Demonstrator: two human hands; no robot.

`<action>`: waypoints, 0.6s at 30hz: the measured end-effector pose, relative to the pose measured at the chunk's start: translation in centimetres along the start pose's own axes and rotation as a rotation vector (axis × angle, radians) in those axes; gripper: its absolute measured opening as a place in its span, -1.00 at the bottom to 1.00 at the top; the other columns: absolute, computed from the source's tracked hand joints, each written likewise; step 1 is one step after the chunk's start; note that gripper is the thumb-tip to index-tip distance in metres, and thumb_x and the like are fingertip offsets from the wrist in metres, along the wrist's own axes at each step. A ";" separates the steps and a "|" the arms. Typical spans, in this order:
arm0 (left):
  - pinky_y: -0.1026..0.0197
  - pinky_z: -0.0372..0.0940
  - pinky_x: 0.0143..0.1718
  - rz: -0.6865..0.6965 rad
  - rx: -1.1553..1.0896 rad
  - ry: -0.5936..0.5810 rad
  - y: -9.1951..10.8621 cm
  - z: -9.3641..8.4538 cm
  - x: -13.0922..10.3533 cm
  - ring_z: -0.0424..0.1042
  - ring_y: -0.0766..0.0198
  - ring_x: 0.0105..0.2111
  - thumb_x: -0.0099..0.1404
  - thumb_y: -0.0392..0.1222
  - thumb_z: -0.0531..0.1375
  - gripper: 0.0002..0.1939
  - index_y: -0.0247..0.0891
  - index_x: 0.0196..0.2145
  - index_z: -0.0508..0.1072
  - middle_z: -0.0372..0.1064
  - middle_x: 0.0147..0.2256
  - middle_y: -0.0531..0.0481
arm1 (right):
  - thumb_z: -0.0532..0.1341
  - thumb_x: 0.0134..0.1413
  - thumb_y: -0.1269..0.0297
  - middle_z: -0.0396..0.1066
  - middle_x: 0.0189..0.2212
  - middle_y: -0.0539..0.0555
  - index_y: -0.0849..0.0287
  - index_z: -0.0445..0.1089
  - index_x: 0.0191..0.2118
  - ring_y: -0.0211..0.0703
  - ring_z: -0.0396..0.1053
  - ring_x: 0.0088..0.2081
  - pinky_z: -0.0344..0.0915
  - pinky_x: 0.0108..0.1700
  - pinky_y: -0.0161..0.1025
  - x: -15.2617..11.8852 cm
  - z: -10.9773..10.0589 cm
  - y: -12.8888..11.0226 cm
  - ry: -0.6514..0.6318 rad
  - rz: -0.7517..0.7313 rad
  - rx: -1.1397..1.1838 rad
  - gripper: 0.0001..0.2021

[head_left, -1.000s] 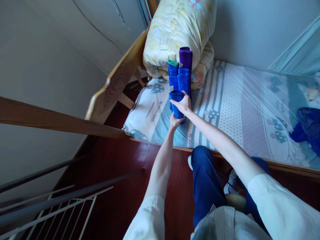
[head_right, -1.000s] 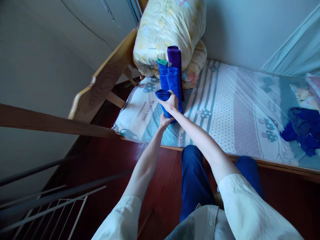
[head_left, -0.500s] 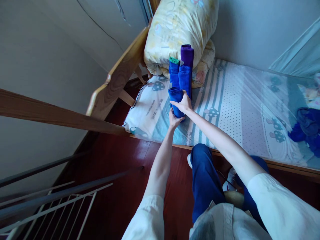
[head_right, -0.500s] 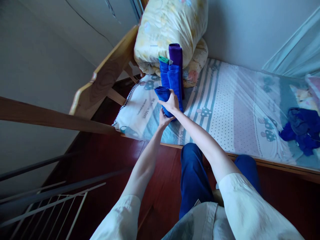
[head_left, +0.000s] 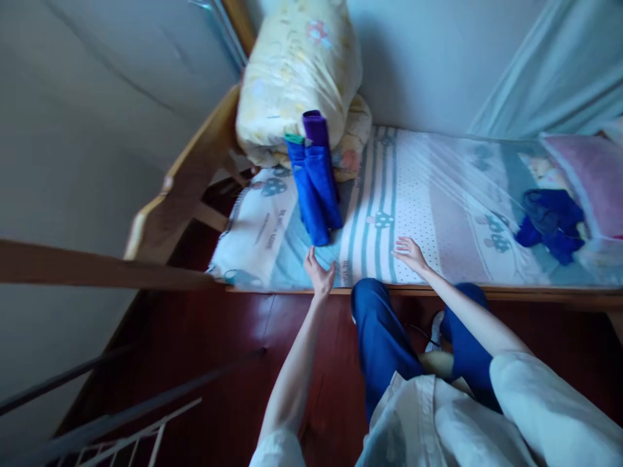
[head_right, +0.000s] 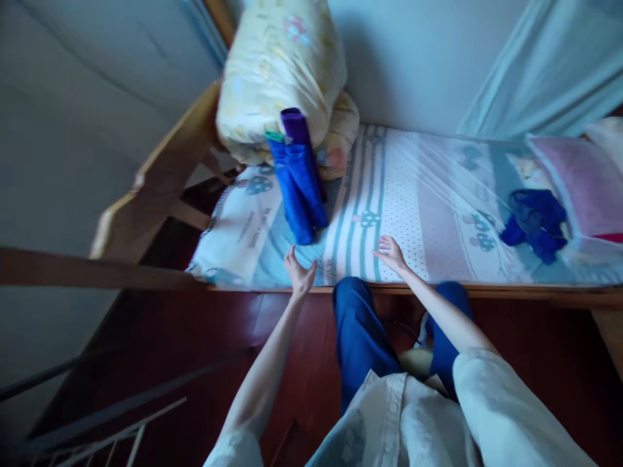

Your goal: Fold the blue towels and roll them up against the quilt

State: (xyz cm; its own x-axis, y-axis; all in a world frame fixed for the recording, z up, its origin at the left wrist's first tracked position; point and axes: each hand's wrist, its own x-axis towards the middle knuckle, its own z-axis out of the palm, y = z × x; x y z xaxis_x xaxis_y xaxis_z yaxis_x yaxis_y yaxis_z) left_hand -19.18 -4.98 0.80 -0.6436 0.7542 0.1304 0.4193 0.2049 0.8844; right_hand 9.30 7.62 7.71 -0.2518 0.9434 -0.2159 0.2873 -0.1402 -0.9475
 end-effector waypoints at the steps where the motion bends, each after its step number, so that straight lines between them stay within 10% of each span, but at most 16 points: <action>1: -0.22 -0.10 0.43 0.054 0.035 -0.062 0.8 0.6 -1.4 -0.01 -0.19 0.40 0.23 -0.17 0.31 -0.24 -0.16 0.33 0.15 0.04 0.36 -0.28 | 0.46 -0.17 0.14 0.53 0.03 0.23 0.10 0.37 0.04 0.02 0.52 -0.04 0.47 0.03 0.02 -1.5 -2.6 1.1 0.055 0.043 0.021 -0.40; 10: -0.15 0.17 0.34 0.516 0.465 -0.958 10.1 12.7 -12.9 0.12 -0.11 0.37 0.33 -0.18 0.24 -0.43 -0.20 0.28 0.35 0.15 0.36 -0.25 | 0.36 -0.08 0.32 0.58 -0.22 0.02 0.07 0.40 -0.15 -0.16 0.54 -0.20 0.47 -0.18 -0.22 -12.5 -21.8 8.9 0.599 0.372 0.120 -0.69; 18: -0.42 0.24 0.20 0.492 0.879 -1.171 16.4 22.6 -18.2 -0.19 -0.35 0.46 0.41 -0.24 0.12 -0.31 -0.03 0.44 0.11 -0.24 0.50 -0.23 | 0.35 -0.07 0.32 0.57 -0.16 0.05 0.08 0.42 -0.13 -0.19 0.53 -0.18 0.45 -0.23 -0.28 -13.8 -31.7 11.9 0.721 0.391 0.171 -0.69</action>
State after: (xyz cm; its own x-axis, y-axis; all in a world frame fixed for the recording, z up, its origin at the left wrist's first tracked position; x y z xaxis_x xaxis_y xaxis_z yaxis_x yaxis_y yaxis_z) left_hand 13.91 -1.22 2.78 0.3358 0.8198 -0.4639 0.9346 -0.2286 0.2724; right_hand 45.47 2.50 6.92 0.5061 0.7704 -0.3877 0.0721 -0.4857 -0.8711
